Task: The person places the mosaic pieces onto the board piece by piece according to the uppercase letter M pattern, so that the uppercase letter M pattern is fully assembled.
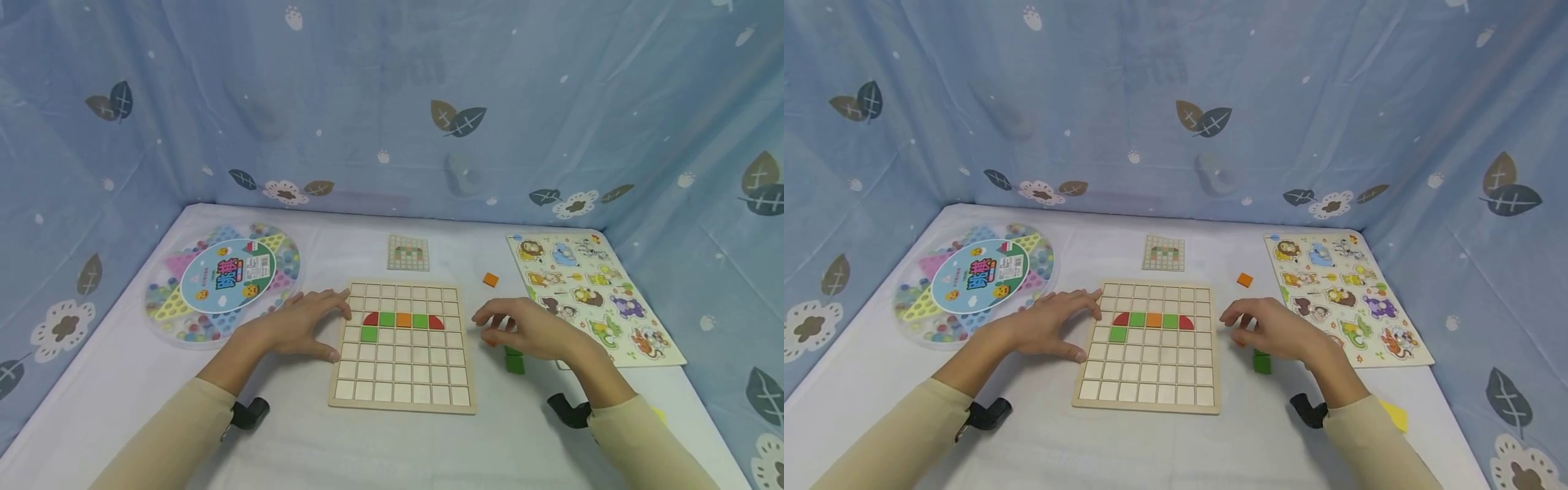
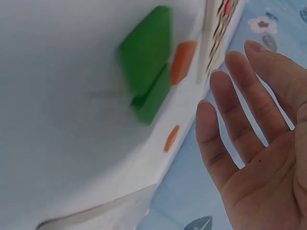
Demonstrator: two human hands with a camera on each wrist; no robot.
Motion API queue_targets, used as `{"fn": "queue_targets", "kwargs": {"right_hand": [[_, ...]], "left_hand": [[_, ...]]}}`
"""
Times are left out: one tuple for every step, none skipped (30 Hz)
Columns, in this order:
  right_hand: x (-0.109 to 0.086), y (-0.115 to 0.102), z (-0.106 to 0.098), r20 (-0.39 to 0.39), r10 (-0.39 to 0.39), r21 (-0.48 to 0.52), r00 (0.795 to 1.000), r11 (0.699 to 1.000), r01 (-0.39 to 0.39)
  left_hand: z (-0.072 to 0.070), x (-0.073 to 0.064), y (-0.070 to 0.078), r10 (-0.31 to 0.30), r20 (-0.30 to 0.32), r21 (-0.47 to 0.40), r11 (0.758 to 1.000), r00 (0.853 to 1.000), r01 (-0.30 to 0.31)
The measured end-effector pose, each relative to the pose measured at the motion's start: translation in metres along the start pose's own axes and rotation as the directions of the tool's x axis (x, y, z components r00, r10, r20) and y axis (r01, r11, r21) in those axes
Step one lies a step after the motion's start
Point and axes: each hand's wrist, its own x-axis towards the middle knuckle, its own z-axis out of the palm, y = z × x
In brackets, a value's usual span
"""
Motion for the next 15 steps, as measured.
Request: {"fn": "queue_targets", "kwargs": {"right_hand": [[-0.002,0.002,0.0,-0.005,0.008,-0.005,1.0,1.0,-0.008],[-0.004,0.003,0.0,-0.011,0.015,-0.01,1.0,1.0,-0.015],[-0.005,0.005,0.0,-0.015,0.021,-0.016,1.0,1.0,-0.021],[-0.007,0.007,0.0,-0.02,0.025,-0.021,0.999,0.999,-0.025],[-0.009,0.008,0.0,-0.024,0.031,-0.023,0.999,0.999,-0.031],[-0.01,0.009,0.0,-0.026,0.04,-0.028,0.999,0.999,-0.041],[-0.012,0.01,0.0,-0.027,0.046,-0.029,0.999,0.998,-0.047],[-0.014,0.011,0.0,-0.029,0.051,-0.031,0.998,0.998,-0.052],[-0.015,0.012,0.001,-0.032,0.054,-0.032,0.998,0.998,-0.055],[-0.017,0.013,0.001,-0.034,0.057,-0.035,0.998,0.998,-0.059],[-0.018,0.014,0.001,-0.036,0.06,-0.036,0.998,0.997,-0.062],[-0.02,0.016,0.001,-0.039,0.064,-0.039,0.997,0.997,-0.065],[-0.021,0.017,0.001,-0.042,0.066,-0.04,0.997,0.997,-0.067],[-0.022,0.018,0.002,-0.044,0.067,-0.041,0.997,0.997,-0.069],[-0.023,0.019,0.002,-0.046,0.067,-0.042,0.997,0.997,-0.069]], "left_hand": [[0.0,0.0,0.0,-0.001,0.0,0.003,1.0,1.0,0.001],[0.0,0.0,0.0,0.002,-0.002,0.005,1.0,1.0,-0.002],[-0.001,-0.001,0.0,0.002,-0.003,0.007,1.0,1.0,-0.002],[-0.001,-0.001,0.0,0.001,-0.002,0.009,1.0,1.0,-0.001],[-0.001,-0.001,0.0,0.0,-0.003,0.009,1.0,1.0,0.0],[-0.001,-0.001,0.0,0.001,-0.003,0.009,1.0,1.0,-0.001],[-0.001,-0.001,0.0,0.002,-0.003,0.008,1.0,1.0,-0.002],[-0.001,-0.001,0.0,0.002,-0.003,0.007,1.0,1.0,-0.002],[-0.001,-0.001,0.0,0.001,-0.002,0.005,1.0,1.0,-0.001],[-0.001,-0.001,0.0,0.001,-0.001,0.005,1.0,1.0,-0.001],[-0.001,0.0,0.0,0.001,0.0,0.004,1.0,1.0,-0.001],[-0.001,0.0,0.0,0.002,0.0,0.004,1.0,1.0,-0.002],[-0.001,0.0,0.001,0.003,0.0,0.003,1.0,1.0,-0.003],[-0.001,0.0,0.001,0.004,0.0,0.005,1.0,1.0,-0.004],[-0.001,0.0,0.001,0.005,-0.001,0.006,1.0,1.0,-0.005]]}}
